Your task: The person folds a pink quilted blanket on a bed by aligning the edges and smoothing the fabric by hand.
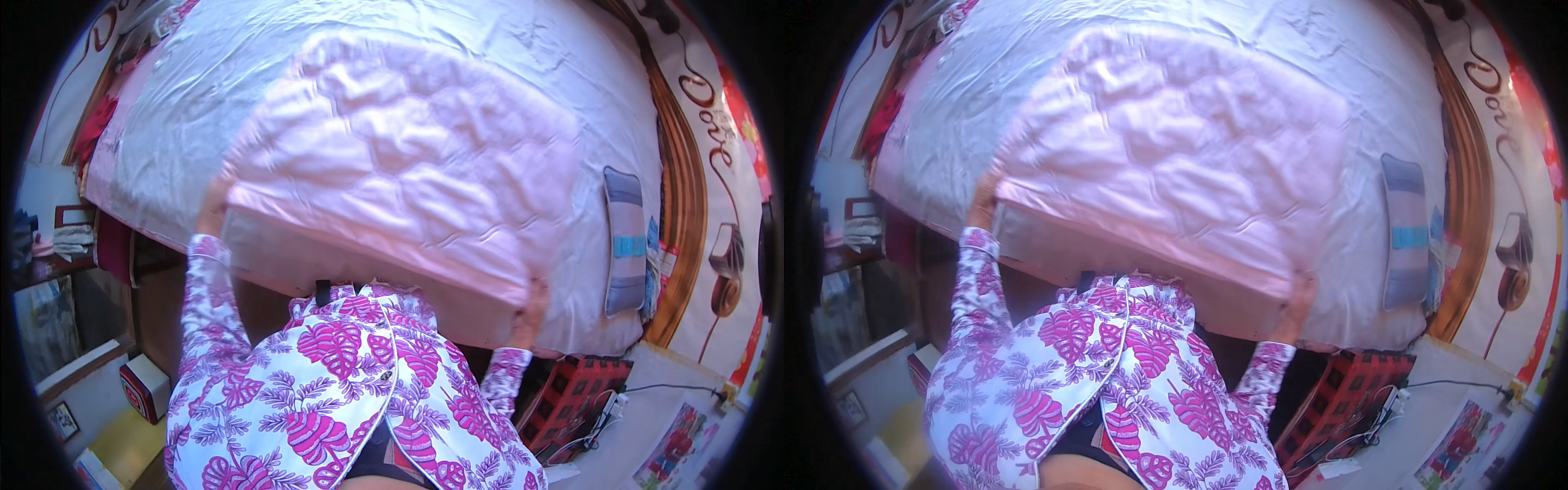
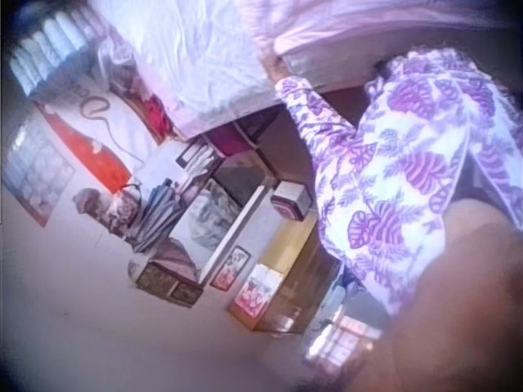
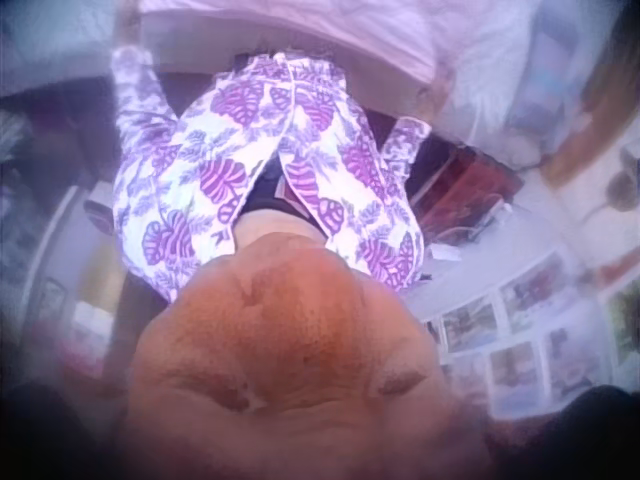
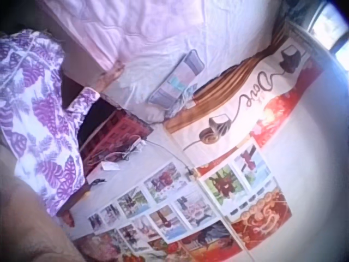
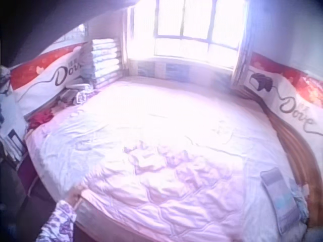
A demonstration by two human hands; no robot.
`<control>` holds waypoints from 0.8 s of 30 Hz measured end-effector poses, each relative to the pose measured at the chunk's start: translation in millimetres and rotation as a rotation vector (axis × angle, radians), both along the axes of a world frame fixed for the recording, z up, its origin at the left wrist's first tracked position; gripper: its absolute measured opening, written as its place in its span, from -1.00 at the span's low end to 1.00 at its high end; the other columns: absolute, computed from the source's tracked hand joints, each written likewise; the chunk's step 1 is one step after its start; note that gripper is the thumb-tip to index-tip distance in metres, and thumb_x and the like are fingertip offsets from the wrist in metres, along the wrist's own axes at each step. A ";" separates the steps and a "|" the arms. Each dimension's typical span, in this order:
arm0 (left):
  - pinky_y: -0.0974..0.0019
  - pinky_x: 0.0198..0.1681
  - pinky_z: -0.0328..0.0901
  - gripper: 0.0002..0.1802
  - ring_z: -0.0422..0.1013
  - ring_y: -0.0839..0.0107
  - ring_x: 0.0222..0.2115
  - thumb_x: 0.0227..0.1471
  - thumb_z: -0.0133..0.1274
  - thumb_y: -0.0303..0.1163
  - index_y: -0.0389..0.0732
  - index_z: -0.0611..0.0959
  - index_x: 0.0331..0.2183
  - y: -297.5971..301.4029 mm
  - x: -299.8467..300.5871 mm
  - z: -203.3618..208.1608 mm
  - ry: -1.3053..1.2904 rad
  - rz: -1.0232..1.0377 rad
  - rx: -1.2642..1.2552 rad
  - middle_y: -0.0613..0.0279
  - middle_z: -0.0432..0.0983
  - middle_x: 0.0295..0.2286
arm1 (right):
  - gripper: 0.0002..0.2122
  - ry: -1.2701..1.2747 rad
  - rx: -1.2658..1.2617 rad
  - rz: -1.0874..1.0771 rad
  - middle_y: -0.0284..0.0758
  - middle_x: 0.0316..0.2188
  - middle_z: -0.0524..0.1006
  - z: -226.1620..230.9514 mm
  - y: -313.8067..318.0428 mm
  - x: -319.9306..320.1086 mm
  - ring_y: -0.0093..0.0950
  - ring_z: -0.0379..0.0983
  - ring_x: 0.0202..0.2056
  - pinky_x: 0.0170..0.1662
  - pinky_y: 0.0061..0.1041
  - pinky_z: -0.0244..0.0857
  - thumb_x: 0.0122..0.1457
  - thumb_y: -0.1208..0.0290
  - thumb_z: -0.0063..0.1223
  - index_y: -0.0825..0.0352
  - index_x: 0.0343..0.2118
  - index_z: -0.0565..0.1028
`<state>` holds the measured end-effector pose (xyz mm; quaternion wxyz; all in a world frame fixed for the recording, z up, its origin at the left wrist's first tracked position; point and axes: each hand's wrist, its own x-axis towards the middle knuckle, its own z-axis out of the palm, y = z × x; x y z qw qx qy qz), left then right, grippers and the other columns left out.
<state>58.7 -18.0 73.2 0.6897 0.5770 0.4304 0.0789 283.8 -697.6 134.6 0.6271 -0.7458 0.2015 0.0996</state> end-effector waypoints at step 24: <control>-0.18 0.11 -0.15 -0.37 -0.02 0.05 0.12 -0.10 0.05 -0.13 -0.14 0.34 0.02 -276.9 224.4 62.1 -0.047 -0.819 1.271 0.01 0.11 0.07 | -0.67 -0.893 -0.724 0.424 0.02 -0.04 0.32 57.4 178.0 135.9 -0.14 0.16 0.06 0.14 -0.25 -0.05 0.06 0.38 -0.03 0.33 -0.08 0.41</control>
